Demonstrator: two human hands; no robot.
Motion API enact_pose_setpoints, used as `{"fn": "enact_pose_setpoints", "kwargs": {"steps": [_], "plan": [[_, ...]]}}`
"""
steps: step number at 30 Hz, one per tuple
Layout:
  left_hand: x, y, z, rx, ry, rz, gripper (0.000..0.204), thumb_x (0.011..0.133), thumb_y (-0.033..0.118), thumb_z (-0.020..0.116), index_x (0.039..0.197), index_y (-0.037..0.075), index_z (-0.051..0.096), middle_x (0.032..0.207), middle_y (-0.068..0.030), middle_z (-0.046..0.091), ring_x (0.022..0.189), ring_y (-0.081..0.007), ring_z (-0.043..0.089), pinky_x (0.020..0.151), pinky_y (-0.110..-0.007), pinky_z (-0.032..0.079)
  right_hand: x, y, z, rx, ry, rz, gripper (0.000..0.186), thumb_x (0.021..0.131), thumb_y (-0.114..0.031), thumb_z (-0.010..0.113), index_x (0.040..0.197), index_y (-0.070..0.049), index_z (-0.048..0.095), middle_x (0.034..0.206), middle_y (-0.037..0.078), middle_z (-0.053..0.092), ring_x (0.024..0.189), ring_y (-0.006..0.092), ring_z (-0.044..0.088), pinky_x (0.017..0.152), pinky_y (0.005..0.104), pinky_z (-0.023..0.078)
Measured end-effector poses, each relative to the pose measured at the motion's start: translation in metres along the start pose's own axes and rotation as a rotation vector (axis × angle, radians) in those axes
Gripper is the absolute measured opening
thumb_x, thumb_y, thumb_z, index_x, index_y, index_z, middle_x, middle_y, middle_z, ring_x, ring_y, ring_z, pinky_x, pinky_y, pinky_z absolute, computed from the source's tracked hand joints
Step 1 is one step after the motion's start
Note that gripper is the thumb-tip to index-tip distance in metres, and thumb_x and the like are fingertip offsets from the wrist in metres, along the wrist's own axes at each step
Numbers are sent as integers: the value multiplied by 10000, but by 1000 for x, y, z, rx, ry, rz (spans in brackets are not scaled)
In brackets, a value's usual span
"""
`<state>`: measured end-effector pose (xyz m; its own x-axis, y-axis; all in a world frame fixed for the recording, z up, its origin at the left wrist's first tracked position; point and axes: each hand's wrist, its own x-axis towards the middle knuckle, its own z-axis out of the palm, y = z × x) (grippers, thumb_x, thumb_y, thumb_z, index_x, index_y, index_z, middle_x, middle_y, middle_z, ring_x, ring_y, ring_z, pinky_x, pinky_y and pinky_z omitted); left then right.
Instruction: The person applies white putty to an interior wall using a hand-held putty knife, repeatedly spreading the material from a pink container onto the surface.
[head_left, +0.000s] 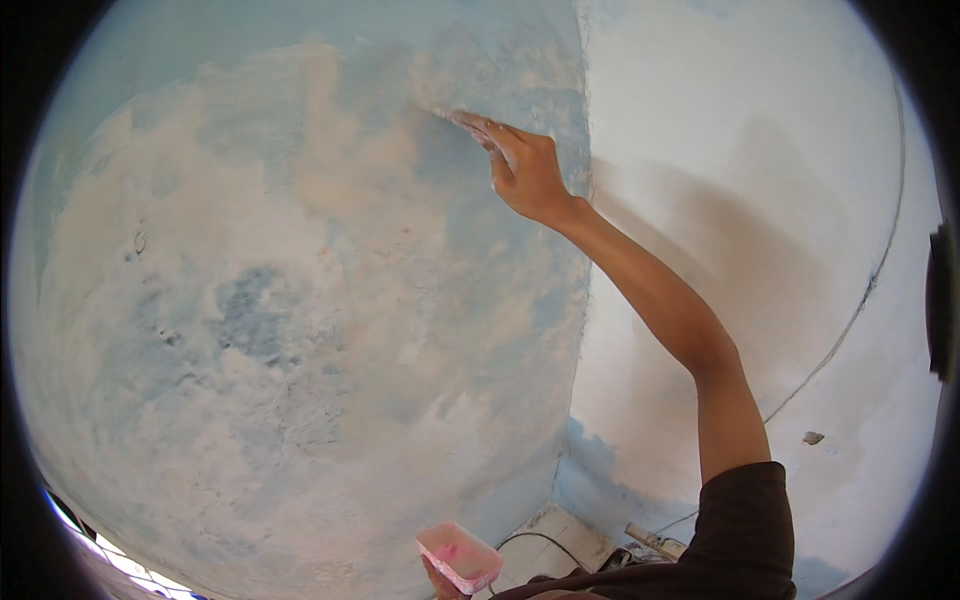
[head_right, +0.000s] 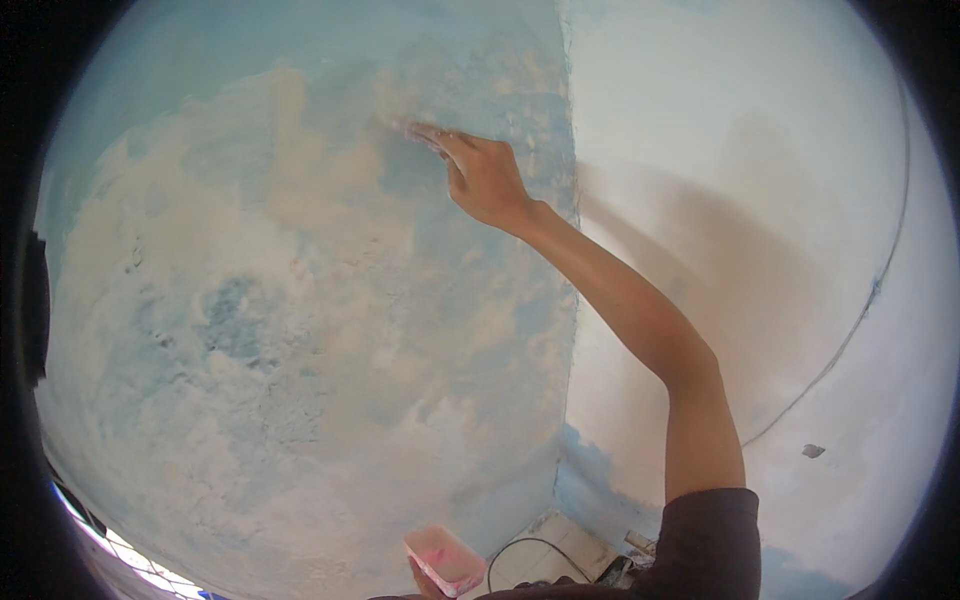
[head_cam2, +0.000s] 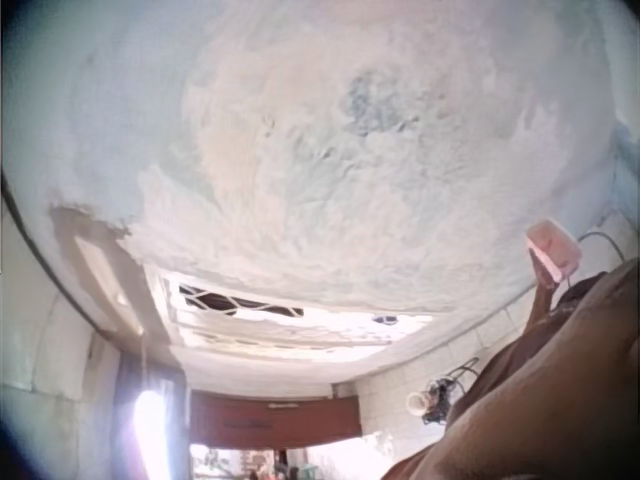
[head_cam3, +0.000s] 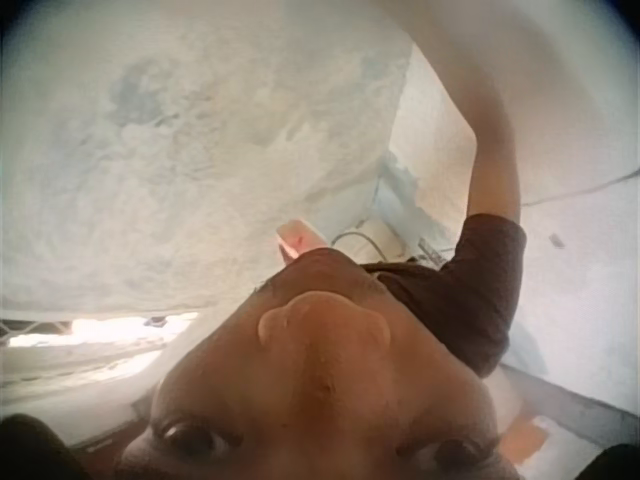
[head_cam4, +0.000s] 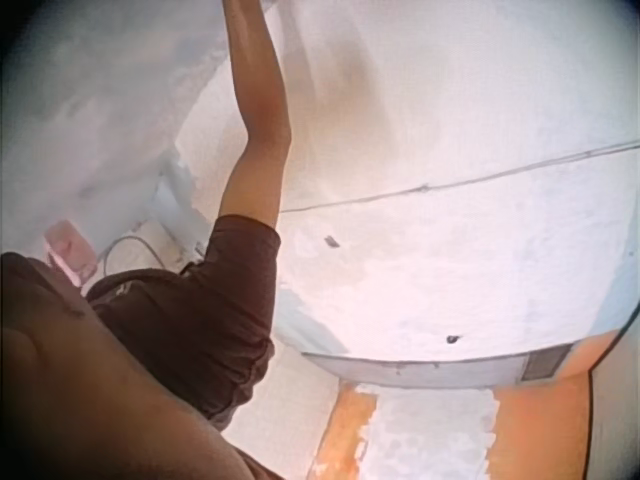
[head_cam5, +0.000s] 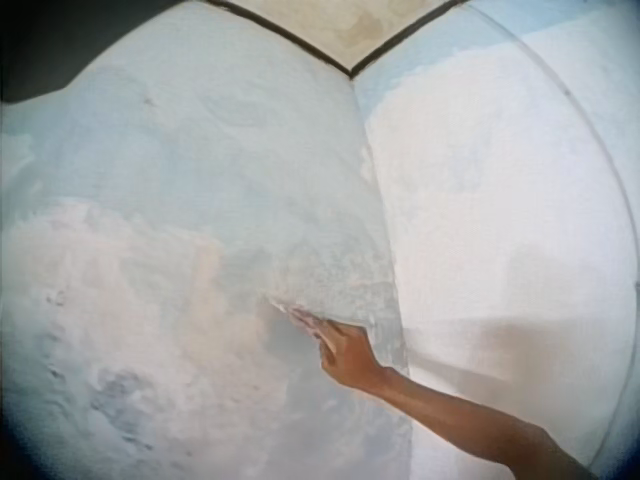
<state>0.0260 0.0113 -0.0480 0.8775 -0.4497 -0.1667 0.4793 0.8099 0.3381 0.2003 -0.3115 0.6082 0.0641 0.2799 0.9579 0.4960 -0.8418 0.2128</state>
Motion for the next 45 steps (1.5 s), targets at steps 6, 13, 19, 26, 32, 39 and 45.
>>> {"fn": "enact_pose_setpoints", "kwargs": {"steps": [6, 13, 19, 26, 32, 39, 45], "plan": [[-7, 3, 11, -28, -7, -17, 738, 929, 746, 428, 1405, 182, 449, 1306, -69, 551, 1165, -352, 581, 964, -609, 507, 20, 120, -50, -236, 407, 404, 406, 927, -52, 539, 1311, -136, 643, 1018, 207, 727, 947, 396, 703, 875, 500, 517], [-15, 8, 9, -69, 4, -13, 759, 923, 758, 428, 1413, 179, 446, 1308, -72, 551, 1168, -356, 581, 963, -609, 508, 25, 243, -60, -416, 361, 825, 459, 818, -190, 627, 1256, -59, 662, 1125, 254, 701, 1057, 452, 665, 957, 519, 515], [-20, 18, 4, -5, 13, 28, 768, 925, 760, 417, 1416, 170, 446, 1299, -74, 555, 1174, -360, 580, 965, -609, 508, 29, 213, -44, -383, 322, 813, 401, 829, -189, 608, 1210, -89, 683, 1075, 242, 713, 1054, 439, 673, 940, 519, 518], [-24, 22, 12, 117, -61, 68, 780, 926, 762, 405, 1419, 160, 446, 1288, -76, 559, 1180, -365, 579, 968, -609, 508, 38, 180, -40, -306, 329, 659, 366, 838, -96, 534, 1158, -47, 705, 832, 157, 739, 788, 286, 722, 763, 408, 543], [-16, 20, -13, -143, 0, 57, 730, 954, 729, 387, 1403, 158, 461, 1284, -64, 562, 1189, -365, 577, 977, -611, 501, 56, 126, -20, -295, 330, 555, 338, 857, -98, 538, 1147, -39, 701, 832, 175, 736, 770, 304, 719, 741, 409, 541], [-23, 31, -27, -46, -12, 9, 743, 905, 751, 488, 1415, 211, 467, 1320, -46, 548, 1211, -327, 554, 950, -613, 511, 39, -1, 3, -112, 172, 243, 408, 902, -55, 550, 1288, -125, 662, 956, 230, 720, 859, 415, 675, 794, 412, 535], [-22, 34, -8, 41, -89, 33, 761, 898, 790, 439, 1369, 194, 494, 1273, -51, 569, 1161, -339, 586, 913, -611, 527, 71, 76, -34, -125, 390, 318, 360, 947, -85, 570, 1292, -126, 662, 1030, 169, 746, 831, 344, 691, 757, 422, 517]]}}
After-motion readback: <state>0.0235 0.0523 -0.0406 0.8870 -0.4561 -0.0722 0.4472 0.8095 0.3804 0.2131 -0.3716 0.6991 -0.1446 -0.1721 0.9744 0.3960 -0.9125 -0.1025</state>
